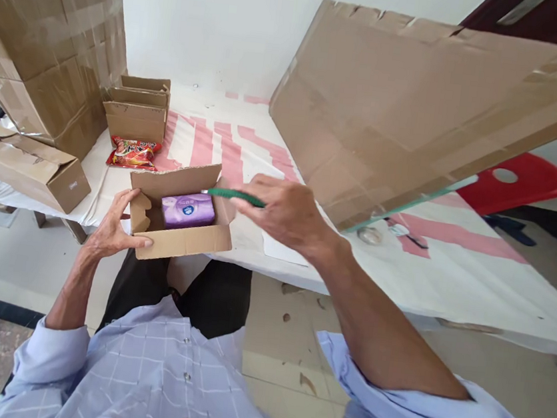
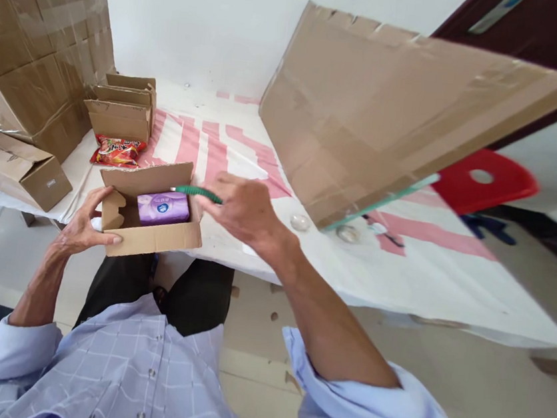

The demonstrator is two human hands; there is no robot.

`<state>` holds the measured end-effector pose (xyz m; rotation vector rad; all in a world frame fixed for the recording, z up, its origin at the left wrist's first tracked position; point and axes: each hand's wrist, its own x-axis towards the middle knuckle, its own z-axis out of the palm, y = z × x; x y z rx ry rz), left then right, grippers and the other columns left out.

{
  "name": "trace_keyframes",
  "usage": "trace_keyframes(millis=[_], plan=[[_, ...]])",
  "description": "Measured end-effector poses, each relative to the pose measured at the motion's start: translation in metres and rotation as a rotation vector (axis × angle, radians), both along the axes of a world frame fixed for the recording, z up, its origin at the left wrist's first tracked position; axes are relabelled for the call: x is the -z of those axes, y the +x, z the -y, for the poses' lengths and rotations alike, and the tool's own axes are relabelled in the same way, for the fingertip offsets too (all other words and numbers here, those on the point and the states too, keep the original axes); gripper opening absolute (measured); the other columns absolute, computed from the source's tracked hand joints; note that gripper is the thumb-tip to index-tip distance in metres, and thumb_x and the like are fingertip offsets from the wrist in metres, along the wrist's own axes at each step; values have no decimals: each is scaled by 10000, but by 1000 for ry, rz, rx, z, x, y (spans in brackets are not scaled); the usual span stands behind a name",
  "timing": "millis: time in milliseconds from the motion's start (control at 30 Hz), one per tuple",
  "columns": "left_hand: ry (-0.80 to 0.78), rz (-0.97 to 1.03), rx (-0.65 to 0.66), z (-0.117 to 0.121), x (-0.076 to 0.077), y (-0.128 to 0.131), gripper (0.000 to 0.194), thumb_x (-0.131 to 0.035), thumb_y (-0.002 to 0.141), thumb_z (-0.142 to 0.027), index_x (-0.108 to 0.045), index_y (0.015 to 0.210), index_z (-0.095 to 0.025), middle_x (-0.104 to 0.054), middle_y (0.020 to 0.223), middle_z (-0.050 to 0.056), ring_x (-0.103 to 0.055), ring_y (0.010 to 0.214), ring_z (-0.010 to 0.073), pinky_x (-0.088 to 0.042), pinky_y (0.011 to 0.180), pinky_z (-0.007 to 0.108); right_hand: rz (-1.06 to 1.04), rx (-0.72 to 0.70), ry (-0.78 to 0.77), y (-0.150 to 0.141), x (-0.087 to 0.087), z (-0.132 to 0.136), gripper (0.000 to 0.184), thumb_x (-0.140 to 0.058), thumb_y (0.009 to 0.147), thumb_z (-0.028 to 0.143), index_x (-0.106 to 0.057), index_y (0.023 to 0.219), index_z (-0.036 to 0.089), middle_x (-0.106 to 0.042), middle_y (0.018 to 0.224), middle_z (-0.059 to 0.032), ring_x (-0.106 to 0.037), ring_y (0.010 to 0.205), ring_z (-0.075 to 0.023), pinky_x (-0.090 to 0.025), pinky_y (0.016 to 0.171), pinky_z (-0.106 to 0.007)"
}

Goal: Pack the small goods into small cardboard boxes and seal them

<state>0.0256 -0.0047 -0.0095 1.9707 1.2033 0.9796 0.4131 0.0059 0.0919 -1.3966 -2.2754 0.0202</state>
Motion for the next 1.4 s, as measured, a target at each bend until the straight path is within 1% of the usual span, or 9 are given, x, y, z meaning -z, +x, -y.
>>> trace_keyframes(millis=[67,167,333,433,533,667,833,1100,1400], plan=[[0,-4,5,0,-1,0,1263,-989,700,-771,-432,1750,-344,-368,1773,172,-422,1644,496,-601,1189,633,-229,77,100,21,16,-11,331,-573,1128,445,-850,1212,283,-844,1114,-87,-766,1032,-304,-579,871,-432],[-7,-10,10,-1,-2,1,1270,-978,706,-777,-421,1756,-331,-362,1780,183,-408,1655,498,-598,1189,637,-434,229,170,41,71,-29,380,-561,1089,466,-814,1239,224,-834,1144,-115,-766,1033,-313,-603,899,-455],[-10,-25,17,-2,-5,3,1249,-978,720,-761,-419,1754,-338,-357,1789,189,-411,1659,493,-587,1194,653,-341,484,-84,36,173,-39,373,-591,1026,482,-788,1178,204,-806,1134,-166,-720,1060,-342,-591,933,-478],[-1,-35,15,-3,-7,3,1230,-978,725,-753,-427,1748,-348,-376,1781,187,-428,1650,493,-596,1179,657,-317,484,-151,29,196,-40,345,-586,1035,461,-786,1149,204,-782,1088,-171,-701,1083,-344,-585,984,-488],[-2,-38,11,-5,-8,4,1225,-981,722,-750,-437,1743,-349,-386,1775,182,-440,1644,488,-603,1174,648,-410,421,3,24,175,-42,340,-538,1063,428,-780,1144,204,-752,1061,-158,-687,1088,-350,-594,1008,-527],[-5,-39,8,-9,-10,6,1224,-978,722,-749,-442,1741,-336,-396,1765,177,-450,1637,474,-613,1172,620,-484,181,371,-5,101,-31,298,-524,1132,365,-767,1257,248,-730,1232,-136,-672,1224,-332,-576,1085,-521],[7,-51,24,-5,-13,9,1223,-983,731,-737,-433,1748,-338,-388,1758,177,-457,1630,466,-608,1179,609,-17,-263,183,-69,36,-15,204,-646,1120,283,-787,1264,249,-734,1274,-116,-688,1196,-291,-573,1016,-423],[45,-54,40,7,-11,16,1232,-976,711,-796,-453,1731,-342,-391,1729,178,-467,1613,472,-575,1213,628,558,-122,-195,-80,41,-39,551,-851,971,314,-697,1469,136,-717,1440,-227,-651,1319,-386,-485,1030,-442],[4,-50,1,6,-9,17,1209,-945,736,-813,-452,1734,-342,-385,1725,169,-460,1619,463,-548,1245,627,661,-190,-185,-90,34,-48,336,-618,1092,235,-742,1391,142,-762,1359,-214,-702,1233,-351,-439,921,-418]])
